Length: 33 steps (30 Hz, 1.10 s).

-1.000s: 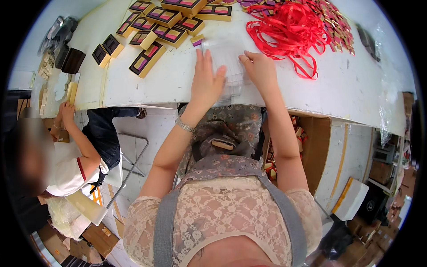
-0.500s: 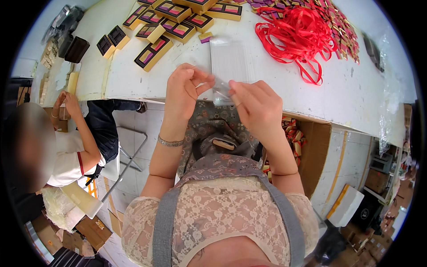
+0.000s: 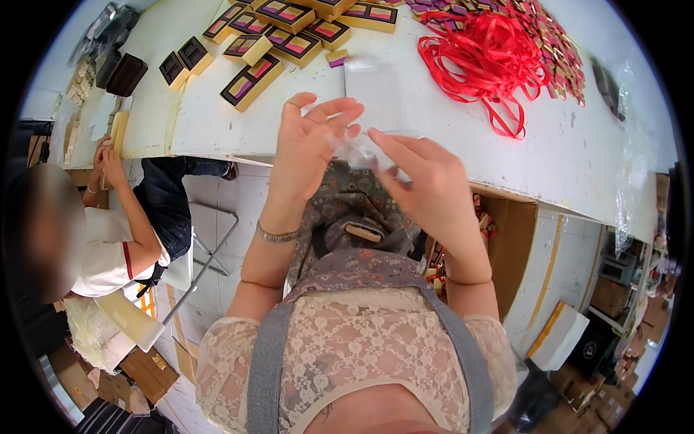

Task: The person assembles small rectangular soap bars into black trays, then places them into clear plastic bags and ties them with red ribbons. The person repeats this process for multiple units on a white table.

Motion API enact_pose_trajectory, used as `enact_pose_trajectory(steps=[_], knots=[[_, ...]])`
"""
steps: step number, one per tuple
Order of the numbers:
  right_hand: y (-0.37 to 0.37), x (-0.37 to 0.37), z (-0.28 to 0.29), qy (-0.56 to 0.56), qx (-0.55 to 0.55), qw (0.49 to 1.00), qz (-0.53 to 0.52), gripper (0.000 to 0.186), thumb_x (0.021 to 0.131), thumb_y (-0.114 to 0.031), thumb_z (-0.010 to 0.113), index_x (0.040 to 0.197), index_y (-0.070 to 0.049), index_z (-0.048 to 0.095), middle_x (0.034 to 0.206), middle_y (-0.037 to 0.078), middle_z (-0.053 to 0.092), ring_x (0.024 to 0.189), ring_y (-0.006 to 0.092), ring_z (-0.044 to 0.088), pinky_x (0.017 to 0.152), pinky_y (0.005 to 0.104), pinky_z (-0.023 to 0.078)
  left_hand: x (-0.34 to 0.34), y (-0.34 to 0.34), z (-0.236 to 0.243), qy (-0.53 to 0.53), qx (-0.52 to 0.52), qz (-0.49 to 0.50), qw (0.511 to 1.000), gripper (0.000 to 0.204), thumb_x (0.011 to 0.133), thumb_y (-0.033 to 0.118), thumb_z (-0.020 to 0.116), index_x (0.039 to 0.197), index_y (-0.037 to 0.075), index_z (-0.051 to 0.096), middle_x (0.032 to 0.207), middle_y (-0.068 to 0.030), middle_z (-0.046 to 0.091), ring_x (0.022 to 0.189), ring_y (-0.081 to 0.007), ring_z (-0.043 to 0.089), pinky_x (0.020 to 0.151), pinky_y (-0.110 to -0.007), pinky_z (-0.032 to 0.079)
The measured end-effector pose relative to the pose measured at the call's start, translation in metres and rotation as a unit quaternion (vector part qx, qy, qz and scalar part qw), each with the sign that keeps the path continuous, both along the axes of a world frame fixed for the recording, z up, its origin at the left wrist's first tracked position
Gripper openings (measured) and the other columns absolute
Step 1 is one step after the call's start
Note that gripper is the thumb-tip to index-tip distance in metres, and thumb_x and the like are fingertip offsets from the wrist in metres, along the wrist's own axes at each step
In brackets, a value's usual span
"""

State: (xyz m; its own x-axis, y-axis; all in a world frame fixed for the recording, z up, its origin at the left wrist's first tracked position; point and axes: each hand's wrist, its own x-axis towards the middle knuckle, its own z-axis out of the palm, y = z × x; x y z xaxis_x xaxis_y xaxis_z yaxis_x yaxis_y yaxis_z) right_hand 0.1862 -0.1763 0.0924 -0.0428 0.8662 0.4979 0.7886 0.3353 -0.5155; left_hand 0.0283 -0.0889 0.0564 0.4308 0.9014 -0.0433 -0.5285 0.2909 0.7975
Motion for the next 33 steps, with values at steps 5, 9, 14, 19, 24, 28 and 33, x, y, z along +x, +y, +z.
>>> enact_pose_trajectory(steps=[5,9,14,19,24,28,33], knots=[[-0.001,-0.011,-0.010,0.089,-0.124,0.988,-0.019,0.055,0.077,-0.016,0.077,0.124,-0.002,0.054,0.094,0.014,0.066,0.073,0.0199,0.062,0.062,0.0301,0.051,-0.005,0.001,0.015,0.114,0.045,-0.139,0.983,0.056,0.089,-0.001,0.053,0.136,0.005,0.024,0.128,-0.0301,0.051,0.118,-0.0351,0.057,0.096,-0.042,0.050],[0.005,-0.007,-0.015,0.338,-0.203,0.919,-0.026,0.055,0.086,-0.021,0.071,0.130,-0.001,0.045,0.097,0.011,0.060,0.069,0.0142,0.056,0.062,0.0273,0.048,-0.004,-0.013,0.027,0.068,0.072,-0.069,0.993,0.063,0.092,0.002,0.052,0.143,0.006,0.015,0.132,-0.0252,0.050,0.117,-0.0292,0.057,0.090,-0.036,0.052],[0.007,-0.025,-0.043,0.482,-0.100,0.871,0.004,0.039,0.094,-0.017,0.060,0.129,-0.003,0.048,0.096,0.007,0.055,0.067,0.0085,0.049,0.060,0.0229,0.044,0.009,-0.037,-0.001,0.228,0.240,0.001,0.944,0.058,0.094,0.013,0.060,0.142,0.005,0.030,0.142,-0.0209,0.040,0.104,-0.0219,0.061,0.076,-0.030,0.055],[0.009,-0.008,-0.082,0.350,-0.091,0.932,0.034,0.024,0.092,-0.014,0.060,0.112,-0.002,0.059,0.095,0.009,0.061,0.075,0.0116,0.058,0.065,0.0253,0.048,-0.009,-0.042,-0.017,0.317,0.175,-0.063,0.930,0.035,0.094,0.017,0.061,0.123,0.002,0.048,0.137,-0.0161,0.042,0.095,-0.0174,0.060,0.067,-0.028,0.055],[0.007,-0.024,-0.079,0.372,-0.061,0.926,-0.035,0.019,0.090,-0.014,0.064,0.103,-0.001,0.061,0.096,0.009,0.064,0.083,0.0151,0.063,0.071,0.0277,0.051,-0.008,-0.041,-0.018,0.391,0.238,-0.021,0.889,0.029,0.094,0.016,0.061,0.115,0.002,0.049,0.126,-0.0136,0.051,0.091,-0.0180,0.062,0.065,-0.028,0.056],[0.015,-0.013,-0.073,0.469,-0.150,0.870,0.021,0.020,0.088,-0.012,0.065,0.104,-0.001,0.061,0.100,0.006,0.065,0.089,0.0143,0.063,0.076,0.0286,0.052,-0.008,-0.043,-0.018,0.388,0.262,-0.026,0.883,0.038,0.090,0.014,0.066,0.119,0.002,0.045,0.135,-0.0163,0.047,0.099,-0.0214,0.062,0.069,-0.027,0.057],[0.021,0.004,-0.050,0.523,-0.308,0.794,0.042,0.016,0.086,-0.006,0.064,0.100,0.001,0.065,0.099,0.005,0.065,0.092,0.0120,0.062,0.079,0.0284,0.051,-0.009,-0.049,-0.034,0.242,0.245,0.041,0.938,0.059,0.084,0.013,0.073,0.129,0.002,0.038,0.143,-0.0152,0.042,0.105,-0.0223,0.062,0.071,-0.028,0.057]])
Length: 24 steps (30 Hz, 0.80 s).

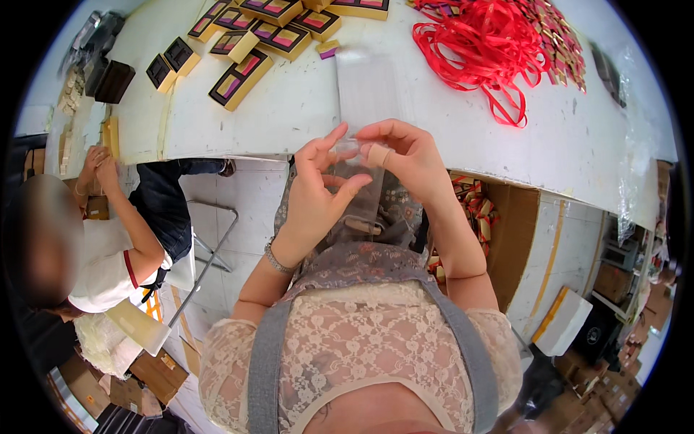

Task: The person assembles small rectangular soap bars into black trays, then places them into clear plastic bags and ties them with red ribbons. The person repeats this process for multiple units on a white table.

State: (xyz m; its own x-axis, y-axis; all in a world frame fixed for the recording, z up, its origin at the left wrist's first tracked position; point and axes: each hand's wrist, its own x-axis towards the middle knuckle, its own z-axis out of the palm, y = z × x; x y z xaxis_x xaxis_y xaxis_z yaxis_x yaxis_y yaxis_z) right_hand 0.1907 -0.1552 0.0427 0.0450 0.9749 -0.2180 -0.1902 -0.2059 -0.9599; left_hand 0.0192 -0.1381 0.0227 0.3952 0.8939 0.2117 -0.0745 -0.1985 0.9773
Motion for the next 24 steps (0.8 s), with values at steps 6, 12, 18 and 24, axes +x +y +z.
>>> enact_pose_trajectory(steps=[6,12,18,24], knots=[[-0.003,-0.001,0.001,-0.047,0.082,0.996,-0.006,0.015,0.086,-0.005,0.066,0.099,-0.001,0.069,0.105,0.006,0.066,0.093,0.0134,0.062,0.079,0.0273,0.051,-0.013,0.010,0.013,0.110,0.046,-0.021,0.993,0.049,0.086,0.013,0.070,0.129,0.006,0.048,0.133,-0.0112,0.049,0.100,-0.0201,0.061,0.071,-0.026,0.056],[-0.022,-0.017,0.007,-0.148,0.160,0.975,0.033,0.027,0.086,-0.007,0.068,0.113,-0.007,0.068,0.117,0.012,0.065,0.099,0.0176,0.064,0.081,0.0288,0.052,-0.026,0.014,0.007,0.061,-0.035,-0.020,0.997,0.039,0.087,0.012,0.068,0.123,0.006,0.052,0.129,-0.0108,0.049,0.105,-0.0187,0.057,0.069,-0.025,0.055],[0.047,-0.029,0.018,-0.350,0.105,0.921,0.133,0.026,0.089,-0.028,0.065,0.102,-0.007,0.070,0.100,0.010,0.070,0.086,0.0237,0.067,0.068,0.0345,0.055,-0.036,0.013,0.017,0.284,0.092,0.068,0.952,0.062,0.082,0.013,0.073,0.134,0.005,0.041,0.139,-0.0124,0.040,0.115,-0.0223,0.053,0.082,-0.032,0.053],[0.193,-0.013,-0.034,-0.761,0.138,0.633,0.016,0.025,0.076,-0.030,0.069,0.091,-0.010,0.066,0.086,0.006,0.069,0.098,0.0260,0.060,0.082,0.0402,0.048,-0.083,0.035,0.007,0.030,-0.029,0.147,0.988,0.077,0.079,0.007,0.069,0.144,0.005,0.029,0.144,-0.0124,0.035,0.125,-0.0289,0.048,0.094,-0.036,0.049]])
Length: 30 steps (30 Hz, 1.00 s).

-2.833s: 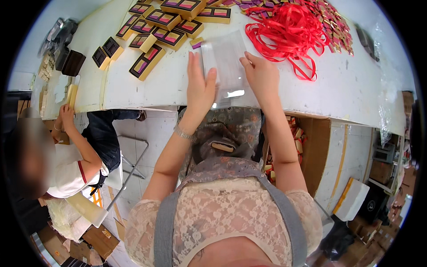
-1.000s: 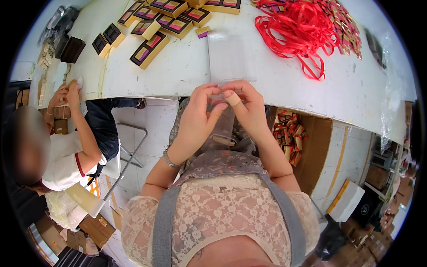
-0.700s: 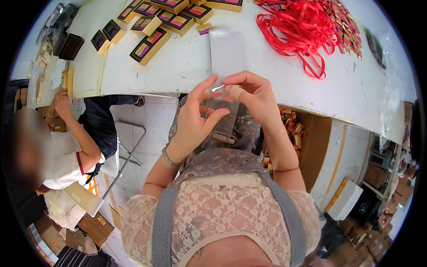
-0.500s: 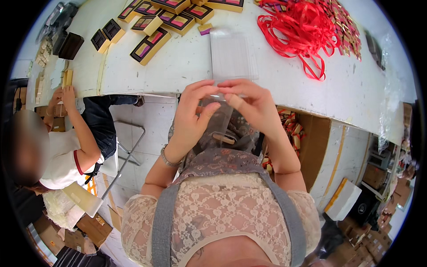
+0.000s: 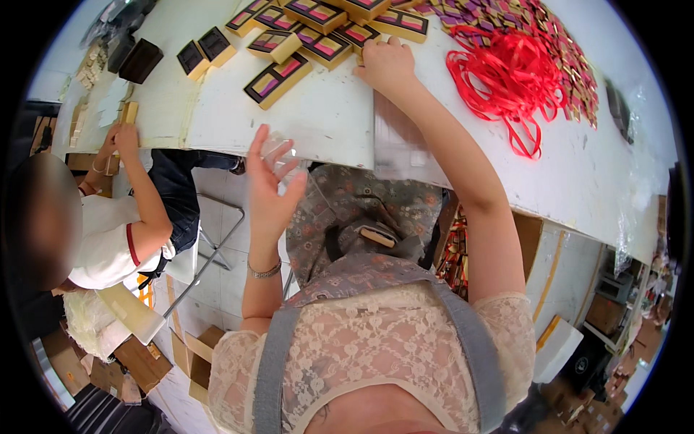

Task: The person assembles small rectangular soap bars into black trays, then places them into clear plastic bags and ties them with red ribbons. The person repeats this process for multiple units on a white table.

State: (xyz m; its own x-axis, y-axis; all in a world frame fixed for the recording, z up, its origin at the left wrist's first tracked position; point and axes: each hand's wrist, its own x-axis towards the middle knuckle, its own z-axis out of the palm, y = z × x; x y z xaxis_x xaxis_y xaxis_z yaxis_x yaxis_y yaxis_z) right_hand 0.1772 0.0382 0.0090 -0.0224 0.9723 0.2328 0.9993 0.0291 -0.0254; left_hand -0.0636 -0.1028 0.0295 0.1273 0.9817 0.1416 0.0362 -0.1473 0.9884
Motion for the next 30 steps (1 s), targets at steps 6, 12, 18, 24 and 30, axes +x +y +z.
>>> enact_pose_trajectory(steps=[6,12,18,24,30], knots=[[0.008,0.017,-0.004,0.130,0.175,0.946,0.239,0.025,0.071,-0.027,0.075,0.088,-0.012,0.066,0.087,0.004,0.068,0.096,0.0255,0.060,0.081,0.0404,0.046,-0.035,0.015,-0.010,-0.127,-0.070,0.079,0.986,0.072,0.081,0.010,0.064,0.144,0.005,0.029,0.142,-0.0160,0.035,0.126,-0.0333,0.047,0.099,-0.043,0.046],[0.030,0.055,0.044,0.074,0.435,0.891,0.106,0.026,0.071,-0.026,0.077,0.093,-0.012,0.070,0.085,0.003,0.065,0.091,0.0268,0.060,0.078,0.0405,0.047,-0.049,0.026,-0.028,-0.446,-0.099,0.027,0.889,0.062,0.086,0.018,0.057,0.142,0.008,0.032,0.138,-0.0185,0.039,0.124,-0.0361,0.047,0.105,-0.050,0.038],[0.041,-0.102,0.012,0.141,0.166,0.973,0.080,0.060,0.076,-0.045,0.073,0.124,-0.012,0.060,0.121,0.007,0.061,0.112,0.0345,0.053,0.093,0.0420,0.048,-0.043,0.057,-0.013,-0.571,-0.124,0.111,0.804,0.059,0.090,0.053,0.058,0.132,0.016,0.039,0.124,-0.0113,0.047,0.113,-0.0270,0.048,0.099,-0.044,0.040],[-0.064,-0.037,0.058,0.269,0.108,0.915,0.282,0.048,0.074,-0.022,0.077,0.119,-0.012,0.063,0.113,0.009,0.063,0.103,0.0282,0.057,0.088,0.0396,0.048,-0.061,0.109,-0.011,-0.703,-0.041,0.132,0.697,0.058,0.094,0.062,0.039,0.127,0.014,0.038,0.116,-0.0149,0.049,0.106,-0.0300,0.051,0.095,-0.047,0.042],[-0.154,-0.018,0.060,0.402,0.103,0.883,0.221,0.055,0.069,-0.008,0.081,0.121,-0.007,0.062,0.124,0.015,0.060,0.103,0.0275,0.055,0.090,0.0341,0.046,0.008,0.098,-0.002,-0.698,-0.074,0.065,0.710,0.053,0.097,0.059,0.035,0.125,0.015,0.040,0.116,-0.0154,0.049,0.106,-0.0291,0.052,0.090,-0.046,0.046]])
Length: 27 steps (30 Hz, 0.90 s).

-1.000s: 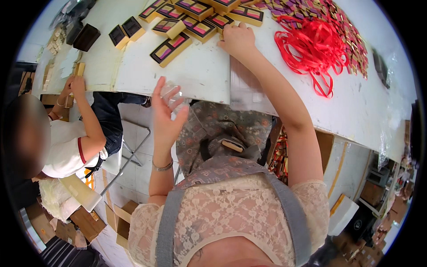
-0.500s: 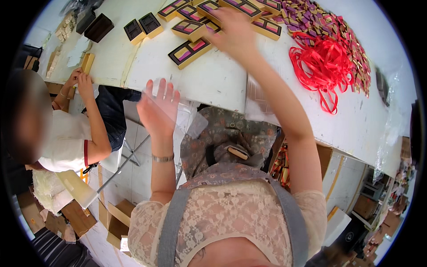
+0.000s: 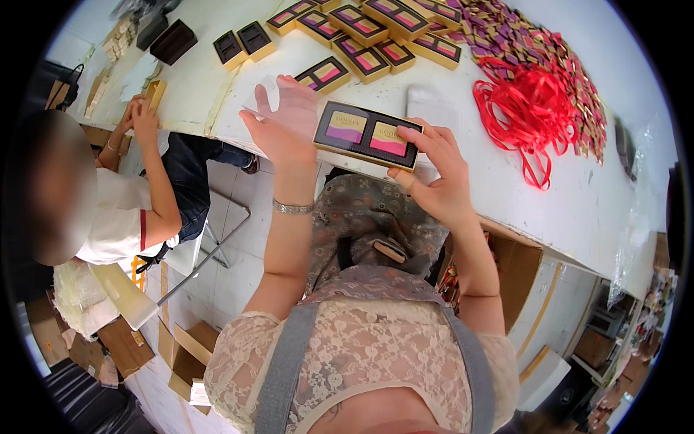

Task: The person assembles small rectangular soap bars into black trays, then places them into clear plastic bags and ties them with red ribbons. The person repeats this process for multiple units on a white table.

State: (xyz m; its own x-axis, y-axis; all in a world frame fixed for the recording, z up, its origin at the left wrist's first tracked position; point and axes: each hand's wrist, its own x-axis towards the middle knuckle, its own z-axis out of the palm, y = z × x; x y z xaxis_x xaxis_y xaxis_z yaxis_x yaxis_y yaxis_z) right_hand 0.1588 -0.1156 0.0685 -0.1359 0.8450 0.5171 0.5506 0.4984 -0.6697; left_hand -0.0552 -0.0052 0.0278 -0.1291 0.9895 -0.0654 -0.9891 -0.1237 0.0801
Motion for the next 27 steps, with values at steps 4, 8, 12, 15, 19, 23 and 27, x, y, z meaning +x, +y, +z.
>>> enact_pose_trajectory(steps=[4,8,12,15,19,23,27], knots=[[-0.012,-0.014,-0.030,0.023,0.060,0.994,-0.087,0.067,0.067,-0.013,0.083,0.127,-0.002,0.056,0.120,0.013,0.061,0.098,0.0326,0.055,0.087,0.0377,0.048,0.035,-0.010,0.008,0.103,0.031,0.049,0.993,0.055,0.097,0.060,0.034,0.127,0.015,0.043,0.122,-0.0171,0.051,0.109,-0.0298,0.054,0.090,-0.048,0.048],[-0.027,-0.026,-0.038,0.355,-0.029,0.934,0.000,0.092,0.069,-0.020,0.084,0.145,0.000,0.035,0.131,0.013,0.058,0.107,0.0248,0.052,0.088,0.0333,0.045,0.066,-0.036,0.017,0.168,0.046,-0.025,0.984,0.057,0.097,0.058,0.035,0.129,0.014,0.048,0.132,-0.0189,0.048,0.116,-0.0314,0.052,0.094,-0.051,0.045],[-0.024,0.005,-0.039,0.397,-0.115,0.907,0.084,0.109,0.067,-0.031,0.086,0.150,-0.001,0.023,0.144,0.012,0.047,0.118,0.0186,0.047,0.093,0.0332,0.041,0.097,-0.086,0.028,0.117,0.002,-0.216,0.969,0.061,0.100,0.055,0.032,0.133,0.005,0.045,0.133,-0.0176,0.049,0.120,-0.0293,0.052,0.099,-0.044,0.044],[-0.037,0.010,-0.027,0.460,-0.039,0.883,0.087,0.108,0.072,-0.045,0.081,0.150,0.002,0.022,0.131,0.017,0.054,0.113,0.0212,0.053,0.094,0.0335,0.043,0.109,-0.114,0.019,0.276,-0.010,-0.285,0.918,0.061,0.102,0.050,0.030,0.135,-0.001,0.041,0.132,-0.0164,0.050,0.121,-0.0285,0.051,0.102,-0.040,0.041],[-0.033,0.020,-0.026,0.456,0.035,0.887,-0.060,0.072,0.085,-0.047,0.069,0.131,0.001,0.040,0.096,0.014,0.062,0.088,0.0184,0.062,0.076,0.0285,0.050,0.118,-0.137,-0.004,0.609,0.178,-0.034,0.772,0.052,0.099,0.035,0.047,0.135,-0.002,0.039,0.141,-0.0178,0.037,0.125,-0.0320,0.045,0.102,-0.038,0.041],[-0.026,0.019,-0.037,0.419,-0.003,0.905,-0.076,0.044,0.092,-0.028,0.065,0.124,-0.004,0.048,0.105,0.013,0.060,0.091,0.0175,0.060,0.077,0.0272,0.050,0.106,-0.126,0.013,0.793,0.284,0.002,0.539,0.054,0.092,0.025,0.064,0.134,0.001,0.040,0.140,-0.0181,0.034,0.121,-0.0337,0.047,0.092,-0.037,0.047],[-0.034,0.029,-0.044,0.313,-0.038,0.948,-0.046,0.018,0.088,-0.012,0.065,0.104,-0.006,0.060,0.116,0.014,0.054,0.099,0.0181,0.058,0.079,0.0291,0.049,0.096,-0.115,0.014,0.735,0.255,-0.108,0.619,0.047,0.091,0.019,0.064,0.130,0.004,0.042,0.130,-0.0154,0.041,0.105,-0.0250,0.054,0.084,-0.033,0.049]])
